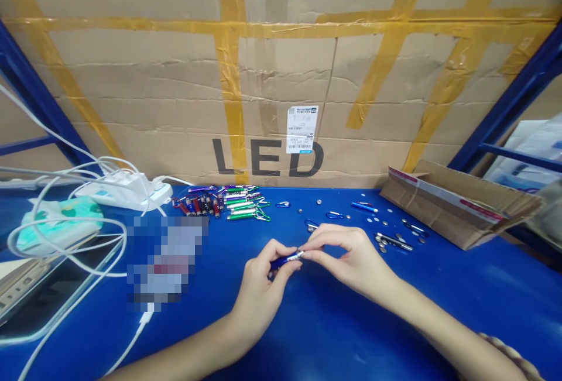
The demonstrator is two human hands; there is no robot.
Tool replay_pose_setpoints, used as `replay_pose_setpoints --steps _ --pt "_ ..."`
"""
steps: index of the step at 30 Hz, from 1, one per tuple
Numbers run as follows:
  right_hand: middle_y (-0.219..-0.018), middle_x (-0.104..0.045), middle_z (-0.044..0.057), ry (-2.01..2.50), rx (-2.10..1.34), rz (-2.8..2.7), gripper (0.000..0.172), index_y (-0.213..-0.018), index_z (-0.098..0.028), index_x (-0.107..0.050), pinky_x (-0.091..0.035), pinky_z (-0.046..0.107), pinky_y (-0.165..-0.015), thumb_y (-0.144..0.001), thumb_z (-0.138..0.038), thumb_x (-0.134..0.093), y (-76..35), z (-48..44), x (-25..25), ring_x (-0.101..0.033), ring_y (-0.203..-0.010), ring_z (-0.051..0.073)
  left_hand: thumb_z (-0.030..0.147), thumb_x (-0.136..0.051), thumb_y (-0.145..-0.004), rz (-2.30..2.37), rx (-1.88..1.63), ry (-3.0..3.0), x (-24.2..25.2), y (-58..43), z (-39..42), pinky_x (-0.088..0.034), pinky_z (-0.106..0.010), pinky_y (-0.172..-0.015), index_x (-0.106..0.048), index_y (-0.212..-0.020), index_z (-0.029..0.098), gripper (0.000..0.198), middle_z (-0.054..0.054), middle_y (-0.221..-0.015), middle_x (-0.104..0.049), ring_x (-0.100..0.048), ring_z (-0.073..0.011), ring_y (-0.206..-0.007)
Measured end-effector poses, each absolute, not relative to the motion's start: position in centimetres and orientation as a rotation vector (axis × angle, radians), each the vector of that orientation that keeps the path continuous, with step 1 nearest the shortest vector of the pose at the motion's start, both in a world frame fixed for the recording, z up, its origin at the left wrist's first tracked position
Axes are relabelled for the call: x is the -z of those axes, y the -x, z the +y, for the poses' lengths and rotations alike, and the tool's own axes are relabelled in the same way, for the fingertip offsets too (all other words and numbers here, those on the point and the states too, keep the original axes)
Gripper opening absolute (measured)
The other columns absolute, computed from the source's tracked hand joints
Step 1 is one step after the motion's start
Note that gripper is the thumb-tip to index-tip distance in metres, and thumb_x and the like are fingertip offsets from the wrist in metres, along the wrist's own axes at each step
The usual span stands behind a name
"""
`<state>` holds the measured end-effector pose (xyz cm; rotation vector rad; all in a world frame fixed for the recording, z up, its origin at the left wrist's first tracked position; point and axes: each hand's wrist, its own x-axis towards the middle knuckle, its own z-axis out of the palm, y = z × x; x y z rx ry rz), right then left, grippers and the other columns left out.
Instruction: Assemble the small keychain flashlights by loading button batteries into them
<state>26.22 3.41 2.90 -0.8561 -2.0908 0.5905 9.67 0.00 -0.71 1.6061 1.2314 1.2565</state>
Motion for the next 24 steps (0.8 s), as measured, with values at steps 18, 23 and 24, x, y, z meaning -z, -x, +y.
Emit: replay_pose_setpoints --steps 18,23,24 --pt "-0.068 -0.065 0.002 1.058 -0.621 -2.273 0.020 -0.078 -0.017 -0.067 -0.041 0.021 -0.054 -0.085 -0.027 -0.052 -26.2 5.2 -0.7 -0.056 -0.056 0.011 0.023 -0.046 -0.086 1.235 -1.287 -1.601 1.9 -9.5 1.3 -0.044 -0.027 -0.077 -0.050 -0.093 0.019 0.009 -0.003 -0.082 -0.062 -0.061 -0.0163 -0.084" --pt "-0.066 -0.065 0.003 1.132 -0.729 -2.261 0.022 -0.081 -0.014 -0.067 -0.042 0.021 -0.053 -0.084 -0.030 -0.051 -26.5 6.6 0.9 -0.056 -0.054 0.011 0.025 -0.046 -0.085 1.265 -1.298 -1.520 2.5 -9.3 2.3 -0.042 -0.030 -0.080 -0.049 -0.098 0.018 0.015 -0.003 -0.083 -0.061 -0.059 -0.0171 -0.087" --pt "-0.067 -0.066 0.003 1.113 -0.708 -2.290 0.023 -0.083 -0.014 -0.067 -0.042 0.020 -0.054 -0.085 -0.030 -0.051 -26.6 6.6 1.0 -0.056 -0.055 0.011 0.025 -0.047 -0.085 1.259 -1.316 -1.513 2.5 -9.3 2.4 -0.041 -0.030 -0.081 -0.049 -0.098 0.018 0.015 -0.003 -0.082 -0.061 -0.059 -0.0170 -0.087"
